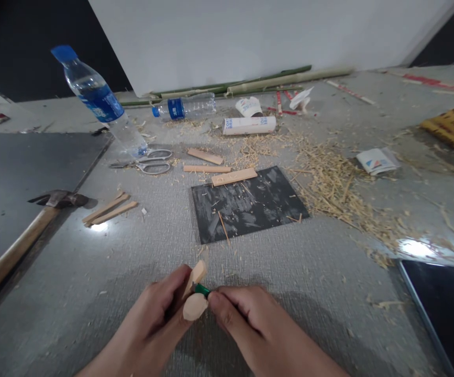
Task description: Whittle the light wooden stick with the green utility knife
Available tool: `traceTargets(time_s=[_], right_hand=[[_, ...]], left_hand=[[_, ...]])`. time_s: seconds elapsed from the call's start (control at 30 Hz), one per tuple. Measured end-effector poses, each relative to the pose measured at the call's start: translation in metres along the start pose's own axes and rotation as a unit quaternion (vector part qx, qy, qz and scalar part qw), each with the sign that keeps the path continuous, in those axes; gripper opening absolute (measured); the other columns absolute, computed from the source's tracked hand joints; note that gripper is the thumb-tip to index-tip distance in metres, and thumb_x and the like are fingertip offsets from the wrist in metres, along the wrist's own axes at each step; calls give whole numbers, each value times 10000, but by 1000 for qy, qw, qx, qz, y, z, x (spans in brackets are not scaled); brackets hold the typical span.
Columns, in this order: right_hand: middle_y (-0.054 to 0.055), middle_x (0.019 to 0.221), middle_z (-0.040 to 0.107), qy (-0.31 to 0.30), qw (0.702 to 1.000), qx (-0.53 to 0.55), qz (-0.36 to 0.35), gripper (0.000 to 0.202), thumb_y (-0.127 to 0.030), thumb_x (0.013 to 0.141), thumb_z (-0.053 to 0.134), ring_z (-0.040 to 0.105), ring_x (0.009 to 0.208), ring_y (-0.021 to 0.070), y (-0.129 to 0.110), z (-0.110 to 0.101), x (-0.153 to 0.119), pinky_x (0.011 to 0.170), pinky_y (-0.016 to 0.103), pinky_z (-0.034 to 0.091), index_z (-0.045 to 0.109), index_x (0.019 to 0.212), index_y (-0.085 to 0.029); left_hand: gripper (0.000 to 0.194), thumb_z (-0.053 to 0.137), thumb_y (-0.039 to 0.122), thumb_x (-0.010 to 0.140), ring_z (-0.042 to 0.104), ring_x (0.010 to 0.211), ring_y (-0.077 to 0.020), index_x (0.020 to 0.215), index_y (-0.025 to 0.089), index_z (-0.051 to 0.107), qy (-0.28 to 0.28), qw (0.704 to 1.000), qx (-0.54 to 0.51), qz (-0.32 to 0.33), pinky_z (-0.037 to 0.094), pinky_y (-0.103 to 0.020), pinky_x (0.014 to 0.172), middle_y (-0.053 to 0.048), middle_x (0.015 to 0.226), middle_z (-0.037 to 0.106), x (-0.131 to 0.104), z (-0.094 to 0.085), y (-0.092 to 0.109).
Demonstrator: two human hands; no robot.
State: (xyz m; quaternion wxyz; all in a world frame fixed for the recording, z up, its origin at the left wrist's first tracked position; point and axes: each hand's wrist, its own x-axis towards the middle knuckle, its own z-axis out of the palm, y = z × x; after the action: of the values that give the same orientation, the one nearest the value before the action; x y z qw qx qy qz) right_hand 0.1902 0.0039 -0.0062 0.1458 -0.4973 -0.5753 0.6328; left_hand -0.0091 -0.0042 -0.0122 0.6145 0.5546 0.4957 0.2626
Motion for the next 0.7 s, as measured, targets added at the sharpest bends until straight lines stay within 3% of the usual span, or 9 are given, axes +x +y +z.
traceTargets(time_s=[0.2, 0.37, 0.47, 0.57, 0.7], right_hand=[[-7, 710, 530, 19, 999, -28, 1, 481, -562, 1036, 401, 461, 674, 156, 0, 3, 0, 598, 272, 383, 622, 785, -217], [-26, 666, 423, 57, 998, -20, -12, 499, -598, 1029, 392, 398, 627, 145, 4, 1, 1, 554, 264, 347, 531, 732, -222], [-59, 621, 290, 119, 992, 18, 21, 530, -650, 1011, 396, 286, 552, 123, 9, -6, 1, 478, 254, 263, 393, 681, -236], [-66, 625, 258, 139, 989, 41, 23, 534, -652, 1016, 383, 240, 539, 116, 11, -10, -1, 446, 240, 229, 364, 679, -238], [-40, 624, 387, 144, 989, -15, -8, 508, -592, 1037, 388, 393, 558, 126, 11, -7, -8, 482, 221, 374, 434, 682, -232]], left_hand=[[378, 644, 339, 958, 219, 612, -117, 744, 229, 354, -2, 1000, -9, -29, 199, -275, 514, 78, 661, 260, 1, -1, -1], [385, 599, 409, 980, 242, 636, -119, 733, 217, 376, 15, 999, 9, -33, 220, -273, 529, 69, 675, 294, 2, 2, -4], [374, 576, 455, 985, 254, 623, -113, 752, 207, 425, -20, 999, 4, -48, 216, -273, 519, 68, 664, 325, 2, 3, 0], [399, 589, 507, 964, 255, 626, -110, 757, 205, 429, -53, 995, -56, -65, 217, -264, 525, 66, 681, 310, 1, 2, 9], [369, 613, 534, 919, 237, 563, -94, 807, 214, 468, -35, 973, -181, -136, 208, -229, 480, 76, 660, 306, 1, -1, 17]])
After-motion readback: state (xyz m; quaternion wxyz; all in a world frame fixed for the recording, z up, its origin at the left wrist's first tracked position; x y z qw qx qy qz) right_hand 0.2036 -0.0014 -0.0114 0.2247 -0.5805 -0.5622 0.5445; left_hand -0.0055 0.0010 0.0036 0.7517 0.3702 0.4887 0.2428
